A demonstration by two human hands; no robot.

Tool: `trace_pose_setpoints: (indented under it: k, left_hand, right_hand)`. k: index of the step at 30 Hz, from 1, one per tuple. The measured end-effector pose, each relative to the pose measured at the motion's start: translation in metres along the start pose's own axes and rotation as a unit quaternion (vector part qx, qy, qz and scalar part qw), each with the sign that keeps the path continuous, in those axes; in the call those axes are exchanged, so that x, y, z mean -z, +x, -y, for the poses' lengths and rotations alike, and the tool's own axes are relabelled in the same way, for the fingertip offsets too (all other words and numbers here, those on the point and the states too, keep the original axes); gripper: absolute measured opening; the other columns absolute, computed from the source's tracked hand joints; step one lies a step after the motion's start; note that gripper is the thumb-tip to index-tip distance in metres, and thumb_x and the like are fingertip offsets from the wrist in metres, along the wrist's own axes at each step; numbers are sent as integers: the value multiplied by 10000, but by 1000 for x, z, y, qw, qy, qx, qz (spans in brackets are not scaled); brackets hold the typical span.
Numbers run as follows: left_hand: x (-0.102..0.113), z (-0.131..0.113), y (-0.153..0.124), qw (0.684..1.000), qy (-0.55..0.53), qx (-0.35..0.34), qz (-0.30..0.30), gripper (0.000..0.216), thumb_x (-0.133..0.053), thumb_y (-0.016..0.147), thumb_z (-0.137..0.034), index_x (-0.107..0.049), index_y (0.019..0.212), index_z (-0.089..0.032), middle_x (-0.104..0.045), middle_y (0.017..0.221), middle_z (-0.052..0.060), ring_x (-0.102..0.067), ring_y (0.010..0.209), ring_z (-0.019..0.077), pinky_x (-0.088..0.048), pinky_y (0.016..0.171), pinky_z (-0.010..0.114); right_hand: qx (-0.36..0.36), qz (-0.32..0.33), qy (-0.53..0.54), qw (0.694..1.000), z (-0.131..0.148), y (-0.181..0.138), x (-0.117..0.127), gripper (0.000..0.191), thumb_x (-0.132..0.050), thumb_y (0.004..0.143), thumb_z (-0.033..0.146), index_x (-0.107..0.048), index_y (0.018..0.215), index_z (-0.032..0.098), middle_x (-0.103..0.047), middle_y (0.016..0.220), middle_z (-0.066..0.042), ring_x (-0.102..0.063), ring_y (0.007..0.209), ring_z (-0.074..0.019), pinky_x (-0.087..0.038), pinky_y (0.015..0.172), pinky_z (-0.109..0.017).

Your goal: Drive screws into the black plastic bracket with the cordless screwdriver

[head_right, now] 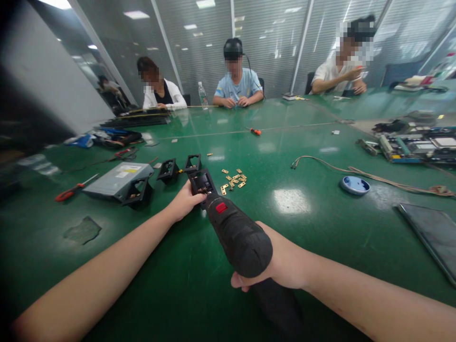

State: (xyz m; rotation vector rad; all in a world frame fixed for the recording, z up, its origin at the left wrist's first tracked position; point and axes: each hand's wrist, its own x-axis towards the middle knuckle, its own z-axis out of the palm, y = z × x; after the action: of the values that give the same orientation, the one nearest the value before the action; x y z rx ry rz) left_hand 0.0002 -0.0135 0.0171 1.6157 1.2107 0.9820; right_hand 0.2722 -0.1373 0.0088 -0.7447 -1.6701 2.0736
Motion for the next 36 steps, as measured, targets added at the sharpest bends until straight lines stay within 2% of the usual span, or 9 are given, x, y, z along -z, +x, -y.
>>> trace_pose_setpoints:
  k: [5,10,19,22,28,33,36]
  left_hand:
    - [0,0,0,1000,0,1,5,608,-708,678,-268,-486,1235,-167,-659,1222,89,-646,1094,242,-515,1008,420]
    - [1,3,2,1000,8,-4,10,621,-713,687,-297,-479,1249,-172,-653,1245,92,-651,1092,237,-523,993,408]
    - [1,2,0,1000,-4,-6,6,601,-719,680,-289,-497,1227,-174,-660,1213,84,-652,1084,241,-515,1004,426]
    - [2,2,0,1000,-3,-8,9,597,-715,682,-285,-498,1227,-179,-665,1202,82,-652,1077,240,-523,986,420]
    - [3,5,1,1000,3,-8,5,601,-712,678,-289,-500,1231,-182,-667,1199,74,-649,1070,237,-517,990,413]
    - [4,6,2,1000,11,-9,8,594,-704,681,-287,-506,1230,-178,-668,1189,69,-640,1074,235,-507,1001,410]
    - [3,5,2,1000,7,-6,7,589,-697,679,-263,-505,1228,-172,-664,1186,66,-639,1069,229,-502,1002,409]
  right_hand:
    - [20,16,-9,1000,-4,4,3,390,-931,627,224,-704,932,137,-766,774,-39,-739,665,-188,-594,605,-266]
    - [29,29,-9,999,-7,4,4,273,-897,684,247,-715,847,124,-772,788,-63,-740,689,-191,-599,634,-278]
    - [12,-11,14,1000,5,-1,-3,345,-938,623,205,-719,876,120,-763,777,-53,-729,673,-187,-584,601,-261]
    - [19,5,12,1000,0,2,-2,374,-953,592,222,-723,868,118,-755,756,-52,-718,650,-184,-583,591,-267]
    - [15,-2,15,1000,11,-1,-9,334,-933,642,255,-720,860,120,-747,753,-51,-713,656,-177,-591,616,-280]
    - [19,-55,21,998,20,-5,-14,390,-942,627,242,-711,913,113,-739,747,-44,-709,649,-174,-582,600,-271]
    - [27,-17,14,999,7,0,-8,442,-965,568,224,-712,912,109,-724,693,-26,-696,603,-164,-569,562,-251]
